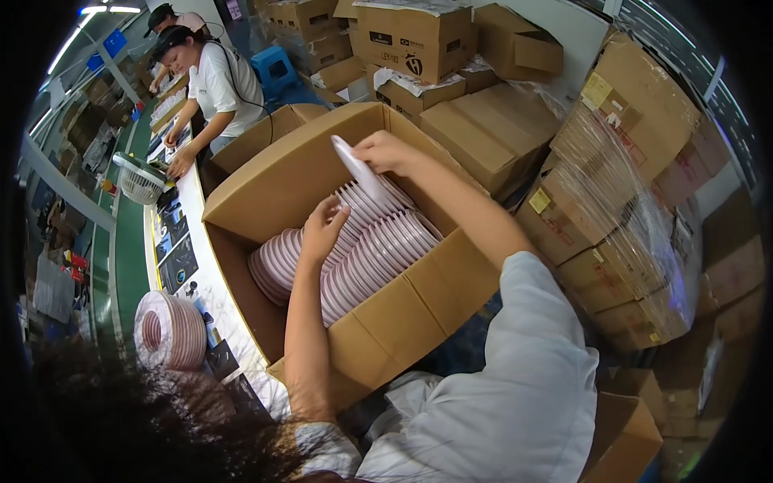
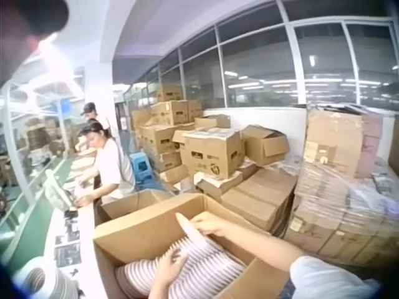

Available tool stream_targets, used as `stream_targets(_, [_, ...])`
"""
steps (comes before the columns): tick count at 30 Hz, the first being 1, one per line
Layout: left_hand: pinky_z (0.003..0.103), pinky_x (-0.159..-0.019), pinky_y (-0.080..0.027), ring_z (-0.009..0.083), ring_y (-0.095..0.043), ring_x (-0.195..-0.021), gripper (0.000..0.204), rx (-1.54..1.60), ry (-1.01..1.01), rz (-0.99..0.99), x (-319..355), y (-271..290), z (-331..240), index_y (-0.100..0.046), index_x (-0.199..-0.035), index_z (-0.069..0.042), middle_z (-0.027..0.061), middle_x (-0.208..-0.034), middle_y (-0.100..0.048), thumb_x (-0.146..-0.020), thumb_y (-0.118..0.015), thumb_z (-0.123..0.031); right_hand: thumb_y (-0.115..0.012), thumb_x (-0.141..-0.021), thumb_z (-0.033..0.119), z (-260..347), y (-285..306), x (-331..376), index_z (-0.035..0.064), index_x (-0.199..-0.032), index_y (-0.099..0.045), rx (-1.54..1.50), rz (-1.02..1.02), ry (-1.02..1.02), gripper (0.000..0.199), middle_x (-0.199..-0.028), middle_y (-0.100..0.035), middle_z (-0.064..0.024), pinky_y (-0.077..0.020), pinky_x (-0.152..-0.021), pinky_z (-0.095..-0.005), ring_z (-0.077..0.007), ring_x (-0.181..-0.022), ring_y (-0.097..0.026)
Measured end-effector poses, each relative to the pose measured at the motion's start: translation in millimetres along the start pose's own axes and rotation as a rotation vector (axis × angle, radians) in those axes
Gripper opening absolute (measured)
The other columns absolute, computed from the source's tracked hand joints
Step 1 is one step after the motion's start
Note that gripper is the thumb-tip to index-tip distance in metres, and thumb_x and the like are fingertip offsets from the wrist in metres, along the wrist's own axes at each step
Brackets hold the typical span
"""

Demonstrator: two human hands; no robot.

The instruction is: Packaging white plastic rings into a cardboard box on an assembly line.

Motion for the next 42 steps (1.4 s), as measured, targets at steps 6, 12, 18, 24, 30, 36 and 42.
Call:
stream_targets(6, [0.034, -0.069, -0.048, 0.0220, -0.063, -0.074, 0.044, 0.096, 0.046, -0.146, 4.9, 6.1, -21.3, -0.061, -0.106, 0.005, 0.0184, -0.082, -0.066, -0.087, -0.068, -0.033, -0.058, -0.095, 0.016, -27.2, -81.0, -5.3, -0.0089, -0.107, -0.060, -0.470, 0.136, 0.126, 0.028, -0.088, -0.066, -0.0143, -0.0560, -0.065, -0.0333, -0.0221, -0.074, -0.067])
stream_targets(12, [0.032, -0.063, -0.046, 0.0185, -0.059, -0.065, 0.040, 0.178, 0.155, -0.132, -4.3, 7.8, 13.4, -0.066, -0.091, 0.005, 0.0121, -0.073, -0.066, -0.092, -0.060, -0.034, -0.050, -0.096, 0.017, -47.1, -81.8, -17.4, -0.0065, -0.106, -0.059, -0.528, -0.041, 0.002, 0.028, -0.090, -0.067, -0.0168, -0.0558, -0.070, -0.0379, -0.0257, -0.080, -0.067])
stream_targets(18, [0.032, -0.060, -0.045, 0.0194, -0.057, -0.060, 0.039, 0.935, 0.454, -0.411, -11.3, 17.5, 41.2, -0.062, -0.085, 0.002, 0.0099, -0.066, -0.060, -0.093, -0.046, -0.032, -0.053, -0.087, 0.037, -38.2, -68.8, -16.4, 0.0007, -0.089, -0.061, -0.376, -0.441, -0.002, 0.037, -0.072, -0.059, -0.0085, -0.0486, -0.050, -0.0288, -0.0138, -0.062, -0.057])
stream_targets(24, [0.043, -0.064, -0.051, 0.0342, -0.064, -0.061, 0.030, -0.100, 0.337, -0.569, 8.5, 42.4, 11.9, -0.066, -0.072, 0.006, 0.0216, -0.064, -0.064, -0.077, -0.063, -0.023, -0.069, -0.074, 0.018, -19.8, -57.6, -1.8, -0.0012, -0.080, -0.067, 0.290, -0.439, 0.326, 0.020, -0.065, -0.061, -0.0044, -0.0456, -0.058, -0.0298, -0.0111, -0.062, -0.056])
stream_targets(30, [0.044, -0.066, -0.052, 0.0397, -0.065, -0.067, 0.025, -0.238, 0.241, -0.507, 5.7, 42.3, 5.8, -0.069, -0.074, 0.002, 0.0244, -0.067, -0.064, -0.074, -0.064, -0.022, -0.072, -0.076, 0.025, 15.1, -33.0, 30.8, 0.0038, -0.077, -0.069, 0.093, -0.697, 0.633, 0.021, -0.063, -0.062, -0.0106, -0.0465, -0.056, -0.0328, -0.0163, -0.058, -0.060])
stream_targets(36, [0.045, -0.068, -0.053, 0.0402, -0.066, -0.068, 0.033, -0.285, 0.259, -0.420, 3.9, 41.7, 25.4, -0.070, -0.074, 0.003, 0.0250, -0.067, -0.064, -0.069, -0.070, -0.030, -0.072, -0.071, 0.020, -17.9, -72.6, 25.1, 0.0078, -0.078, -0.067, 0.609, -0.380, 0.723, 0.015, -0.073, -0.067, -0.0151, -0.0528, -0.064, -0.0376, -0.0328, -0.064, -0.065])
stream_targets(42, [0.044, -0.072, -0.053, 0.0404, -0.066, -0.074, 0.037, -0.381, 0.321, -0.242, 3.1, 36.5, 23.9, -0.070, -0.076, 0.005, 0.0280, -0.073, -0.064, -0.069, -0.071, -0.032, -0.068, -0.072, 0.018, -18.5, -70.4, 21.5, 0.0021, -0.081, -0.067, 0.814, -0.117, 0.822, 0.018, -0.073, -0.066, -0.0185, -0.0521, -0.062, -0.0386, -0.0329, -0.066, -0.067])
Point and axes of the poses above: each hand's wrist, its own x-axis away from the middle knuckle, its own y-axis out of the back of the hand, z = x × y, the point moved 1 cm from there along -x, towards the middle knuckle
